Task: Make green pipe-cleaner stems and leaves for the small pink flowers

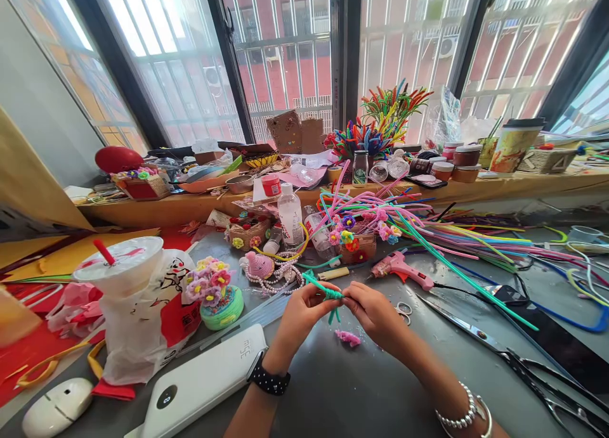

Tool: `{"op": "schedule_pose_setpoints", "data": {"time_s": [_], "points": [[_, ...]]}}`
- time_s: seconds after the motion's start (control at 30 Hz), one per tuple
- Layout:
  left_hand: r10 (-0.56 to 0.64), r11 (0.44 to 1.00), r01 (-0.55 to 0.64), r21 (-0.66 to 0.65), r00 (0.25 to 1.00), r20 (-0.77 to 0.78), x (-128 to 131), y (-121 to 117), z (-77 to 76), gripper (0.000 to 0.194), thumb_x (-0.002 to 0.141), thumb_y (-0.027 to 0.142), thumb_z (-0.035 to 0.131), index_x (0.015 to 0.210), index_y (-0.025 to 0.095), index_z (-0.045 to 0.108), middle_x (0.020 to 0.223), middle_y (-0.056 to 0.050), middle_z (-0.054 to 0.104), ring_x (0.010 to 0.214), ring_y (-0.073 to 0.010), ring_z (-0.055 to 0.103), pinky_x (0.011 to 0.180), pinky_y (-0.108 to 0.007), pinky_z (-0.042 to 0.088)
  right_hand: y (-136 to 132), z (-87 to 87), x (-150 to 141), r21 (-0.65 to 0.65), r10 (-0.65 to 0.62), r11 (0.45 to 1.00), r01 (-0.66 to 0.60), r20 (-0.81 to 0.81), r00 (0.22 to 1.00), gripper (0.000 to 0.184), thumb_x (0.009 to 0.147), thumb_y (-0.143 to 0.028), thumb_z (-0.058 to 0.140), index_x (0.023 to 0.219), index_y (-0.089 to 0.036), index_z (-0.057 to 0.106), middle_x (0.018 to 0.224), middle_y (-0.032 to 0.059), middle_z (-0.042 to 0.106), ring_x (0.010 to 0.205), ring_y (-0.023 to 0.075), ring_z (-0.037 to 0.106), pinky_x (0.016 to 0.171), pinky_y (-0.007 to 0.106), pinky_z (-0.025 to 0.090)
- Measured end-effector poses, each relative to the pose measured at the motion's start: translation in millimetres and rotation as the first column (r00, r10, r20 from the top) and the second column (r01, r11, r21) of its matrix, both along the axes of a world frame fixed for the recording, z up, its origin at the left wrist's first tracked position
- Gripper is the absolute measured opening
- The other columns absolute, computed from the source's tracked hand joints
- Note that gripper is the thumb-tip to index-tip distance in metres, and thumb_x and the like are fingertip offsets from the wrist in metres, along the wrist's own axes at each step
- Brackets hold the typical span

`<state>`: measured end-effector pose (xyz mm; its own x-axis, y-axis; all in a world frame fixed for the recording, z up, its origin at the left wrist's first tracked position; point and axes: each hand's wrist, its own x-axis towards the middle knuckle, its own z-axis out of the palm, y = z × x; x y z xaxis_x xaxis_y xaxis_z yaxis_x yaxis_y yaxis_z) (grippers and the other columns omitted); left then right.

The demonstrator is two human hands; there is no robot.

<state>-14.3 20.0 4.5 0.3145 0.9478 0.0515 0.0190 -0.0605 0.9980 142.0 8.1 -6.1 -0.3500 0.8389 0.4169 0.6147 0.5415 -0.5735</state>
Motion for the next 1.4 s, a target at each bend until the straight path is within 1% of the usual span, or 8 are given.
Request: {"op": "schedule_pose_setpoints", "data": {"time_s": [0.2, 0.33, 0.53, 0.67, 0.8, 0.9, 1.13, 1.4], "points": [[0.028, 0.996, -0.029, -0.090, 0.999, -0.018, 0, -1, 4.7, 0.024, 0.057, 0.025, 0.068, 0.078, 0.014, 0.064, 0.072, -0.004, 0.064, 0.068, -0.0157, 0.057, 0.061, -0.023, 0.043, 0, 2.1, 4, 0.035, 0.025, 0.999, -0.028, 0.070, 0.997, 0.018, 0.083, -0.020, 0.039, 0.078, -0.016, 0.056, 0.069, 0.0022, 0.057, 0.064, 0.0136, 0.053, 0.057, 0.022, 0.038], [0.052, 0.992, -0.054, -0.111, 0.998, -0.019, -2, -1, 5.8, 0.026, 0.058, 0.028, 0.067, 0.080, 0.015, 0.064, 0.071, -0.003, 0.064, 0.066, -0.0147, 0.056, 0.059, -0.023, 0.044, 0, 1.5, 4, 0.143, -0.072, 0.989, 0.046, 0.180, 0.981, 0.017, 0.083, -0.019, 0.039, 0.081, -0.016, 0.055, 0.072, 0.0034, 0.056, 0.066, 0.0151, 0.053, 0.058, 0.024, 0.040], [0.089, 0.984, -0.082, -0.160, 0.995, 0.038, -2, -3, 6.8, 0.028, 0.057, 0.028, 0.068, 0.080, 0.013, 0.062, 0.070, -0.004, 0.063, 0.068, -0.0159, 0.057, 0.057, -0.023, 0.045, -1, -0.4, -1, 0.437, -0.161, 0.898, 0.054, 0.212, 0.964, 0.019, 0.082, -0.016, 0.039, 0.095, -0.015, 0.054, 0.077, 0.0050, 0.058, 0.072, 0.0171, 0.051, 0.064, 0.028, 0.042], [0.083, 0.975, -0.061, -0.212, 0.992, 0.095, 0, -2, 3.7, 0.032, 0.055, 0.029, 0.070, 0.080, 0.012, 0.061, 0.070, -0.006, 0.064, 0.066, -0.0164, 0.058, 0.059, -0.025, 0.045, -2, -1.6, -3, 0.531, -0.159, 0.847, 0.012, 0.232, 0.960, 0.022, 0.082, -0.012, 0.040, 0.100, -0.014, 0.053, 0.081, 0.0054, 0.061, 0.073, 0.0161, 0.052, 0.068, 0.028, 0.043], [0.049, 0.973, -0.017, -0.232, 0.990, 0.133, 1, -1, 0.0, 0.033, 0.055, 0.029, 0.070, 0.081, 0.011, 0.060, 0.069, -0.005, 0.063, 0.065, -0.0158, 0.058, 0.061, -0.027, 0.045, -3, -5.7, -3, 0.587, -0.197, 0.809, 0.037, 0.211, 0.957, 0.021, 0.082, -0.012, 0.041, 0.096, -0.014, 0.057, 0.081, 0.0058, 0.063, 0.074, 0.0170, 0.053, 0.071, 0.031, 0.044], [0.050, 0.970, -0.012, -0.242, 0.987, 0.152, 1, -1, -0.4, 0.031, 0.055, 0.028, 0.070, 0.080, 0.012, 0.061, 0.070, -0.004, 0.063, 0.065, -0.0147, 0.057, 0.061, -0.026, 0.044, -2, -6.4, -3, 0.600, -0.190, 0.798, 0.056, 0.164, 0.968, 0.021, 0.081, -0.012, 0.043, 0.095, -0.015, 0.058, 0.080, 0.0056, 0.063, 0.075, 0.0173, 0.054, 0.075, 0.033, 0.044], [0.106, 0.967, -0.059, -0.249, 0.978, 0.180, 1, -2, -0.7, 0.025, 0.056, 0.027, 0.070, 0.076, 0.014, 0.061, 0.073, -0.003, 0.062, 0.066, -0.0132, 0.056, 0.062, -0.024, 0.044, -3, 2.5, 0, 0.439, -0.022, 0.898, -0.039, 0.132, 0.991, 0.029, 0.079, -0.012, 0.042, 0.106, -0.016, 0.053, 0.088, 0.0067, 0.061, 0.080, 0.0173, 0.053, 0.071, 0.031, 0.047], [0.068, 0.975, -0.019, -0.222, 0.974, 0.215, -2, 0, -5.4, 0.024, 0.061, 0.028, 0.066, 0.080, 0.015, 0.063, 0.079, -0.004, 0.063, 0.072, -0.0134, 0.056, 0.066, -0.023, 0.042, -3, 2.8, 3, 0.383, 0.046, 0.919, -0.098, 0.142, 0.989, 0.041, 0.073, -0.012, 0.048, 0.114, -0.016, 0.047, 0.099, 0.0078, 0.057, 0.089, 0.0196, 0.049, 0.076, 0.033, 0.046]]}}
